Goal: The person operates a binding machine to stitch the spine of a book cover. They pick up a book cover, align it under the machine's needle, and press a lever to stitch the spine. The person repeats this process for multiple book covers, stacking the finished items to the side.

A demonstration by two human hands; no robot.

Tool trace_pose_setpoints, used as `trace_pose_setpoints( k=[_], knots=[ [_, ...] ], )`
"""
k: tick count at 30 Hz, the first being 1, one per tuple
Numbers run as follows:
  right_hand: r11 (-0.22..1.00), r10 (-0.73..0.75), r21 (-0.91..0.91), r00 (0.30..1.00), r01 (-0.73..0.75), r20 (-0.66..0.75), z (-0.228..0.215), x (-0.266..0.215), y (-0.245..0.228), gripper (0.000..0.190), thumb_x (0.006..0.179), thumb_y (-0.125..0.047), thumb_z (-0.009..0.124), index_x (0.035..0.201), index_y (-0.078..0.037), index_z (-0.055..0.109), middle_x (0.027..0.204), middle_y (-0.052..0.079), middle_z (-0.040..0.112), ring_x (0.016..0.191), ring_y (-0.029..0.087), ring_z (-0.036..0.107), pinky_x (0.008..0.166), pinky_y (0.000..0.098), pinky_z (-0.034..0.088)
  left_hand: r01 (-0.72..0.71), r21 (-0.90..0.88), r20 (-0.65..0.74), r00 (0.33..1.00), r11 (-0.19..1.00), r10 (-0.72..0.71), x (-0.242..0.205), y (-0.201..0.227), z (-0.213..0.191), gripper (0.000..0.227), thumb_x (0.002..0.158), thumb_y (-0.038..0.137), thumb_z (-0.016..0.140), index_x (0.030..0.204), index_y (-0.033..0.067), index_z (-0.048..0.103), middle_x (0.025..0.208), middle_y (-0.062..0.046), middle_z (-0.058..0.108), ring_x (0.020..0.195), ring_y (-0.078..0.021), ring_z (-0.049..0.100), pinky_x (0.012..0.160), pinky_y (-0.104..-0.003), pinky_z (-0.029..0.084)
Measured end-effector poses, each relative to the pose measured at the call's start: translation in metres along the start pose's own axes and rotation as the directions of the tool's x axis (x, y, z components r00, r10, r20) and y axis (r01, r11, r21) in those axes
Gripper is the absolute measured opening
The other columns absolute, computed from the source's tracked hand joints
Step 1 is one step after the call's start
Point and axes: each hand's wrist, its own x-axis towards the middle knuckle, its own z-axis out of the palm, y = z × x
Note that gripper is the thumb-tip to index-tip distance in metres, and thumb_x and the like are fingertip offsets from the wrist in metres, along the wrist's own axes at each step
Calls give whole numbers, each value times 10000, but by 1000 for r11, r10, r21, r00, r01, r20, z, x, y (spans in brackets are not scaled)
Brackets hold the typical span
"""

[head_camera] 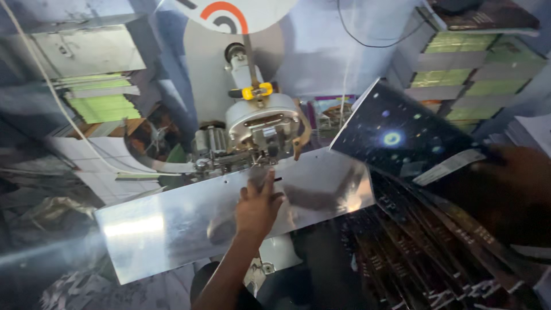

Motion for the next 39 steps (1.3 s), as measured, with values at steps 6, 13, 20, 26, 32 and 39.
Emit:
trace_pose_setpoints(
  k=[6, 13, 20, 26, 32, 39],
  knots=[
    [997, 74, 4, 992, -74, -105, 3, -10, 46, 507, 922, -484, 697, 1278, -124, 664, 1134, 189, 731, 1015, 345, 738, 984, 532, 590, -83, -48, -136, 988, 995, 76, 1, 1, -1, 823, 858, 520, 719, 1566, 337, 342, 1274, -234, 511, 1027, -424, 588, 792, -500, 574],
    [986, 146, -30, 937, -164, -319, -34, -9, 32, 549, 921, -431, 701, 1372, -146, 570, 1281, 162, 628, 1142, 327, 661, 1044, 507, 543, -79, -18, -138, 987, 997, 76, 0, 2, 0, 813, 863, 518, 715, 1563, 338, 345, 1210, -211, 525, 1007, -413, 584, 754, -492, 577],
    [990, 82, -105, 990, -94, -111, 40, -23, -5, 628, 920, -379, 705, 1465, -167, 476, 1427, 136, 525, 1270, 310, 584, 1103, 482, 495, -59, -56, -139, 989, 997, 51, -3, 5, -3, 805, 864, 525, 712, 1561, 346, 352, 1208, -204, 531, 1023, -396, 588, 771, -487, 571],
    [997, 30, -73, 985, -18, 167, 120, -45, -69, 715, 919, -334, 708, 1545, -186, 395, 1553, 113, 437, 1379, 295, 518, 1155, 460, 454, -40, -78, -121, 992, 996, 30, -2, 5, -6, 794, 854, 506, 732, 1545, 344, 376, 1227, -207, 530, 1057, -409, 567, 832, -510, 545],
    [1000, -10, 27, 999, 9, 37, 98, -55, -116, 885, 873, -307, 733, 1612, -204, 257, 1683, 130, 279, 1468, 334, 401, 1174, 479, 394, -37, -97, -85, 996, 995, 28, 0, 4, -4, 807, 860, 507, 723, 1559, 343, 355, 1274, -229, 513, 1083, -415, 554, 853, -507, 543],
    [979, -152, 119, 983, 164, -100, 42, -62, -169, 801, 881, -334, 706, 1576, -180, 338, 1603, 175, 392, 1462, 361, 424, 1175, 505, 371, -20, -93, -92, 996, 995, 12, -1, 4, -3, 825, 854, 507, 740, 1561, 368, 339, 1250, -240, 520, 1084, -422, 547, 850, -529, 532]
  ],
)
